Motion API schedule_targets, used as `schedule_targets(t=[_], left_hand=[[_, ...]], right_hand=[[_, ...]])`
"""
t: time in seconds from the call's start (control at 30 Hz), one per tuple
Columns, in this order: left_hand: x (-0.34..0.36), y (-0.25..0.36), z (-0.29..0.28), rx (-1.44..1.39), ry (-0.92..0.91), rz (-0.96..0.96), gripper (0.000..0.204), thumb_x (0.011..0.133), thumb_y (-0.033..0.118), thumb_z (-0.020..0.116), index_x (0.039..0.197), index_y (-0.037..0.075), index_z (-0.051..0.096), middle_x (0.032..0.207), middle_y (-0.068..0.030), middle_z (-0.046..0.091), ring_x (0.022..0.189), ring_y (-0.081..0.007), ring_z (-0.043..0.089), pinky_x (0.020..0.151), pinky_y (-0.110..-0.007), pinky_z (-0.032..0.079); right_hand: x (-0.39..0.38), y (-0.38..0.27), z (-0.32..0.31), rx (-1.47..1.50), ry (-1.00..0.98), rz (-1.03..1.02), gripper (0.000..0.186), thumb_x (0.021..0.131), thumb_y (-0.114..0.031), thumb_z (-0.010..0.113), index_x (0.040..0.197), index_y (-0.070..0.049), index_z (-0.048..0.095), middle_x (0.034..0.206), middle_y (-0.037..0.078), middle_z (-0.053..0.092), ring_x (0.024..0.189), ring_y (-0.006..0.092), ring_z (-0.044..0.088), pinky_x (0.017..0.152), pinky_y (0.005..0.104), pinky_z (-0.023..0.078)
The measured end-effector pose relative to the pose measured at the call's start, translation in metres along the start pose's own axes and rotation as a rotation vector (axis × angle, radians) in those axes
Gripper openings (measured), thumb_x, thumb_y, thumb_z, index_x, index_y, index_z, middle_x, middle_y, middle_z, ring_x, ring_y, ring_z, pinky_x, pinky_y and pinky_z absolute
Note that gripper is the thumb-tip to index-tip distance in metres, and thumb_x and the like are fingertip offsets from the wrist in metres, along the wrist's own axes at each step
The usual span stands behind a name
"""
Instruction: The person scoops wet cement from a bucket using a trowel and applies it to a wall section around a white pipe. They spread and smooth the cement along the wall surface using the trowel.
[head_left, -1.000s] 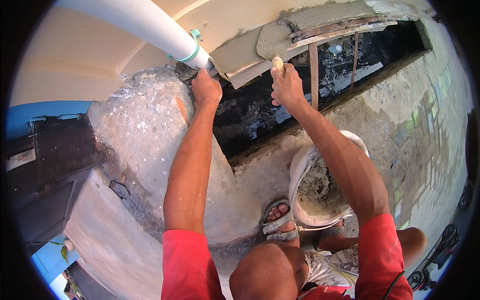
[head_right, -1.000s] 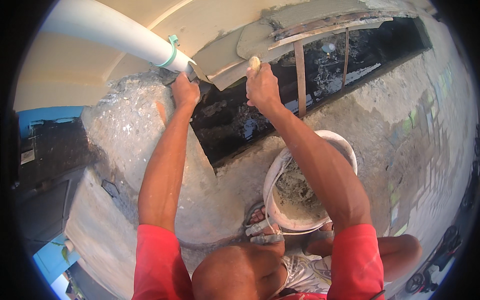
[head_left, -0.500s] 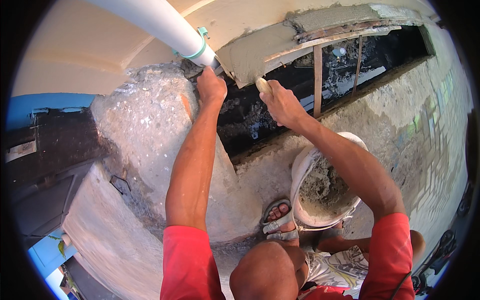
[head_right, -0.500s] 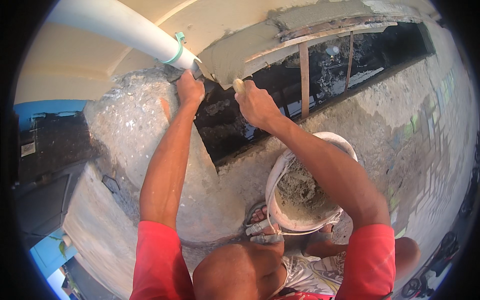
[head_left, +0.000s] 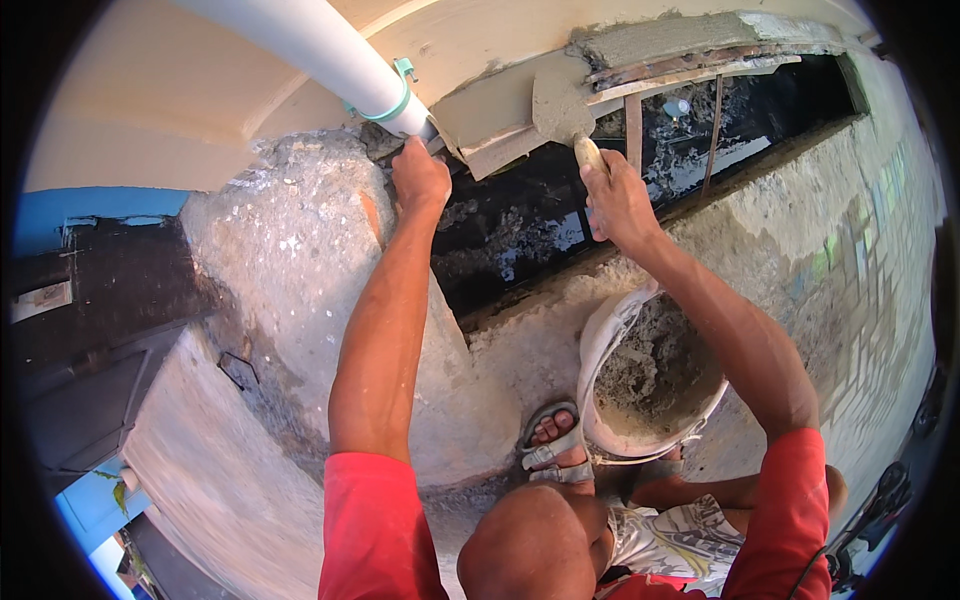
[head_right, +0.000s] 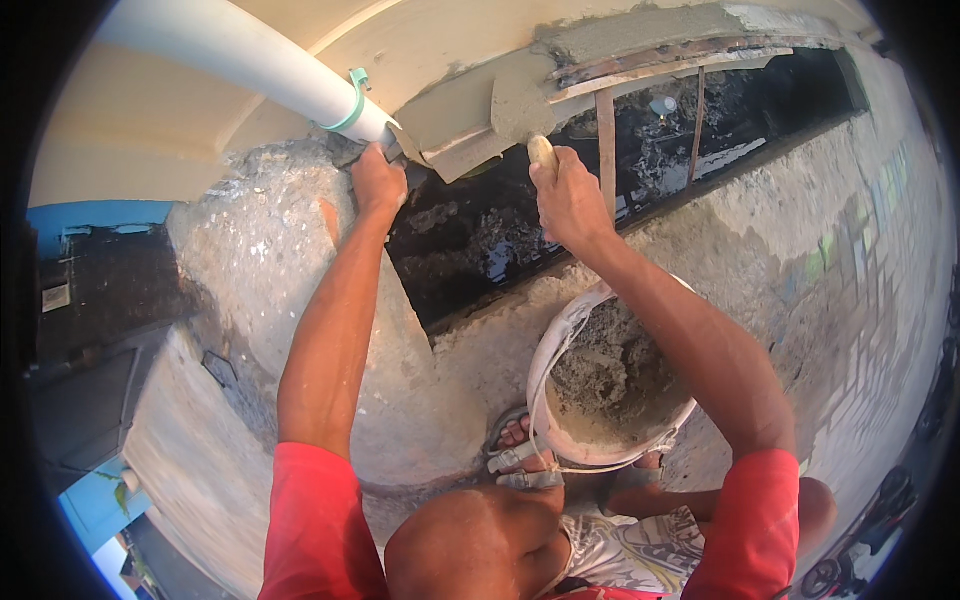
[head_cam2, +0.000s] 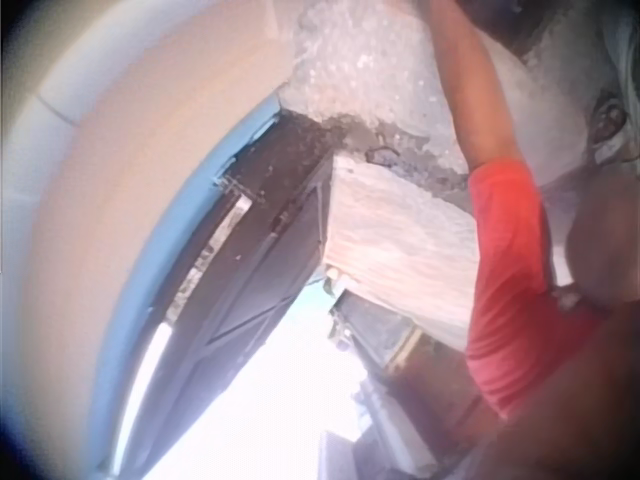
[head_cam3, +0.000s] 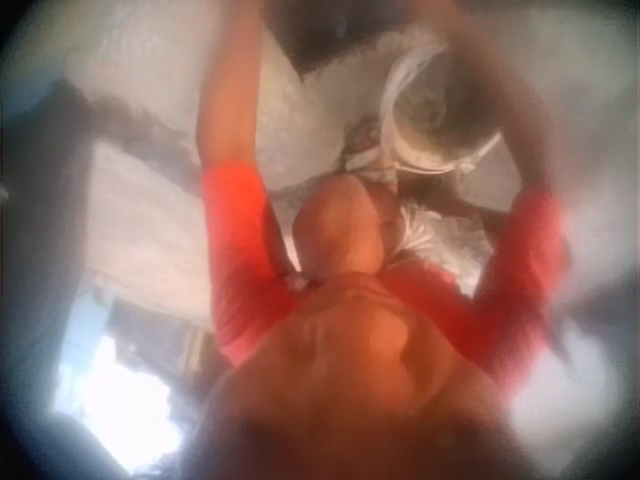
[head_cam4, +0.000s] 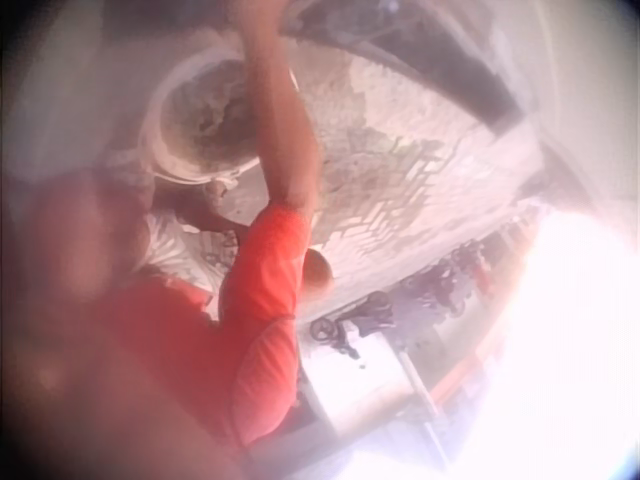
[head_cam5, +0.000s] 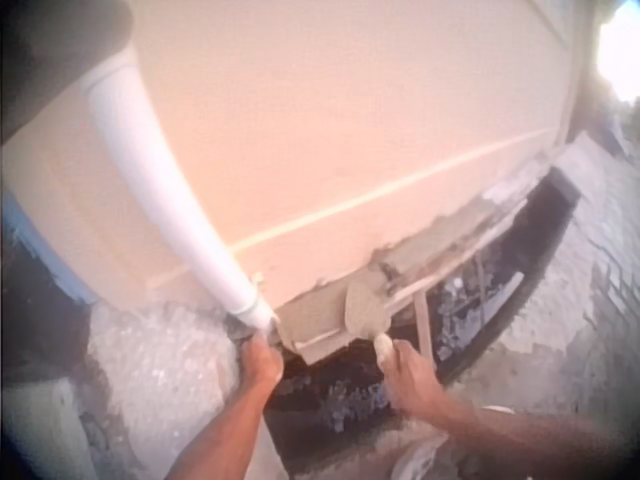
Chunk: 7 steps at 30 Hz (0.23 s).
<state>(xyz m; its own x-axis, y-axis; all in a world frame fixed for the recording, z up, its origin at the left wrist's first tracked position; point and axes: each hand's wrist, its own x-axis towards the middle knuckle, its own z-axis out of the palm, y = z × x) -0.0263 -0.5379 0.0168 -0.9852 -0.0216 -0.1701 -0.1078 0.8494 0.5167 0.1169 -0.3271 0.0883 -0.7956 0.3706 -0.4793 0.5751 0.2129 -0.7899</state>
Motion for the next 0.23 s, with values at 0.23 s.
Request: schedule_targets(t=[0.23], left_hand=[[0.005, 0.002, 0.004, 0.093, -0.047, -0.028, 0.035, 0.087, 0.012, 0.065, 0.122, 0.006, 0.059, 0.114, -0.0251, 0.065, 0.109, -0.0430, 0.061, 0.092, -0.048, 0.051]], right_hand=[[0.032, -0.004, 0.026, 0.127, 0.120, 0.050, 0.036, 0.101, -0.027, 0.049, 0.120, 0.003, 0.049, 0.081, 0.012, 0.063, 0.059, 0.0174, 0.063, 0.048, 0.0327, 0.057]])
